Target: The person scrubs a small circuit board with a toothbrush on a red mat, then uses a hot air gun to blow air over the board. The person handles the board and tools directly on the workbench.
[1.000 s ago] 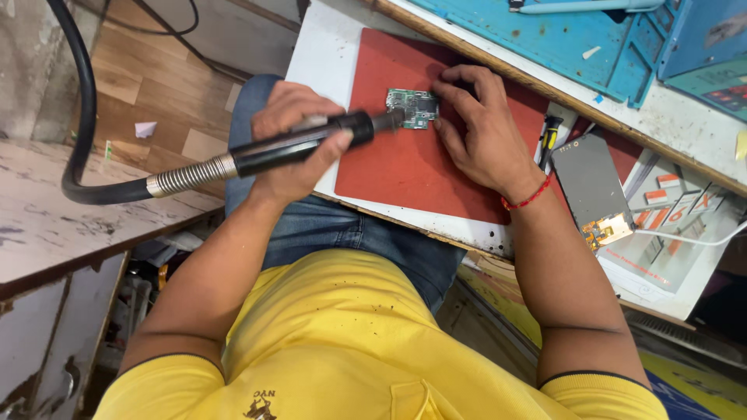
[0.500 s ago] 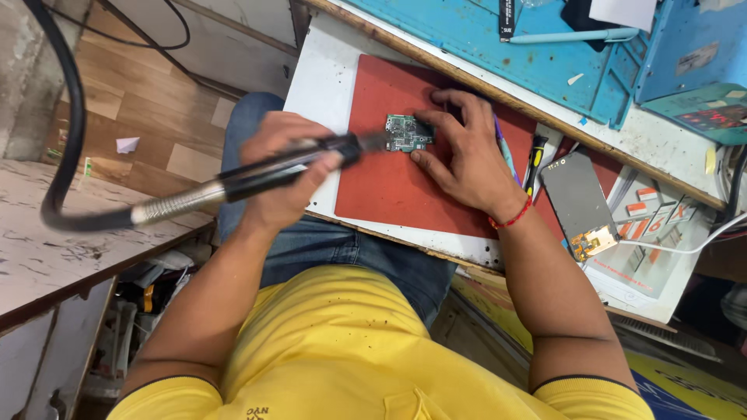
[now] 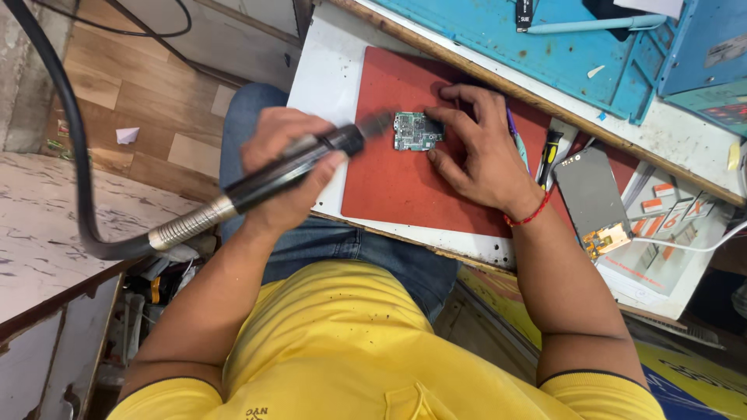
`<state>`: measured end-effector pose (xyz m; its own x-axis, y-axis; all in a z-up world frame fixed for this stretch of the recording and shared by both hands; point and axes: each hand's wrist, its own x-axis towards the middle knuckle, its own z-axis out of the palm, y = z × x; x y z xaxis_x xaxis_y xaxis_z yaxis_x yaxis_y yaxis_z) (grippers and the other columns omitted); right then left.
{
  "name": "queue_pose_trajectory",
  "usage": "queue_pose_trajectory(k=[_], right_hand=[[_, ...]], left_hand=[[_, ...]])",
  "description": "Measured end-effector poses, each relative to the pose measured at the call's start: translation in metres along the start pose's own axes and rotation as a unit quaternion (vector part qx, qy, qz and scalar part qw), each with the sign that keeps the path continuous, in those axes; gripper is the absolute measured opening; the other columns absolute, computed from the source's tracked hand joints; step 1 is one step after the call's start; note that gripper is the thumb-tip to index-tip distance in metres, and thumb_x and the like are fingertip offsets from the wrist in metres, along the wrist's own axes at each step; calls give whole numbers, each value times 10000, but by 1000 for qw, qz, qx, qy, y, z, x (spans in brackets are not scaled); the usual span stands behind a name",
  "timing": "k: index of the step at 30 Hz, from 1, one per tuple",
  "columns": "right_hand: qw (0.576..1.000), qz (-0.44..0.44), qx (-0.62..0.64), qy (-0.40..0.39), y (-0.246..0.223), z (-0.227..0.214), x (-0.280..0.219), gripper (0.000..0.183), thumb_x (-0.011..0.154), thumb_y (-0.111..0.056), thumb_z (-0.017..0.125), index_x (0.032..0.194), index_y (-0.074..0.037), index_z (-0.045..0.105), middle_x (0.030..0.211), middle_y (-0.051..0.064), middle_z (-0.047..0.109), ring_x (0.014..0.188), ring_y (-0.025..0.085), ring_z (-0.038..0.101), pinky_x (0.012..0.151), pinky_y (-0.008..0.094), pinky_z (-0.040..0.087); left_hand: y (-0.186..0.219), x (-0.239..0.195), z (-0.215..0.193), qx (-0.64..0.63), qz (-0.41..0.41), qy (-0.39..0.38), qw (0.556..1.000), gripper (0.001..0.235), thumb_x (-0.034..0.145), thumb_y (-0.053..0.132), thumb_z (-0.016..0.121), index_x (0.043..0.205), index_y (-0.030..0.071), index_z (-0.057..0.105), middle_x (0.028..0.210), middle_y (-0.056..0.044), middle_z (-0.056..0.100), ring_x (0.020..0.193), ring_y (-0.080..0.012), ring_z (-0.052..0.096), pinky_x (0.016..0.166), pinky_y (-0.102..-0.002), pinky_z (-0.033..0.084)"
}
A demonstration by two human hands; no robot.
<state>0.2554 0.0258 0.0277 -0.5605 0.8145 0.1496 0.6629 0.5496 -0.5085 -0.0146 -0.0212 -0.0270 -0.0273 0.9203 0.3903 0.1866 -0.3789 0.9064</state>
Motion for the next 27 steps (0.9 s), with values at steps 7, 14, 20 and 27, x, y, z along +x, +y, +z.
queue_pose_trajectory(k=[7, 14, 20, 27], right_hand=[[1000, -16, -7, -2, 6, 3, -4, 538, 850, -143, 824, 1350, -61, 643, 1457, 190, 502, 1343, 410, 469, 1139, 494, 427], [1000, -1, 12, 11, 19, 7, -13, 533, 890, -136, 817, 1371, -22, 618, 1460, 201, 490, 1346, 413, 480, 1136, 475, 441], [1000, -4, 0, 16, 20, 6, -11, 456, 912, -67, 761, 1350, -29, 639, 1458, 191, 499, 1351, 404, 497, 1143, 466, 461], [1000, -8, -5, 23, 6, -3, 0, 406, 907, -77, 777, 1294, -38, 661, 1427, 188, 523, 1304, 401, 511, 1116, 474, 457]], left_hand=[[0, -2, -4, 16, 43, -49, 998, 309, 914, 236, 837, 1109, 40, 699, 1068, -110, 719, 1049, -239, 648, 956, -366, 532], [-2, 0, 1, 17, 52, -57, 997, 278, 914, 239, 840, 1059, 51, 696, 1010, -103, 727, 1027, -217, 673, 918, -359, 538], [-3, -3, -3, 16, 34, -46, 998, 294, 924, 246, 824, 1094, 46, 694, 1071, -100, 729, 1028, -235, 666, 945, -365, 531], [1, -3, 2, 36, 6, 2, 999, 323, 976, 273, 819, 1163, 43, 690, 1117, -102, 725, 1054, -266, 647, 972, -349, 527]])
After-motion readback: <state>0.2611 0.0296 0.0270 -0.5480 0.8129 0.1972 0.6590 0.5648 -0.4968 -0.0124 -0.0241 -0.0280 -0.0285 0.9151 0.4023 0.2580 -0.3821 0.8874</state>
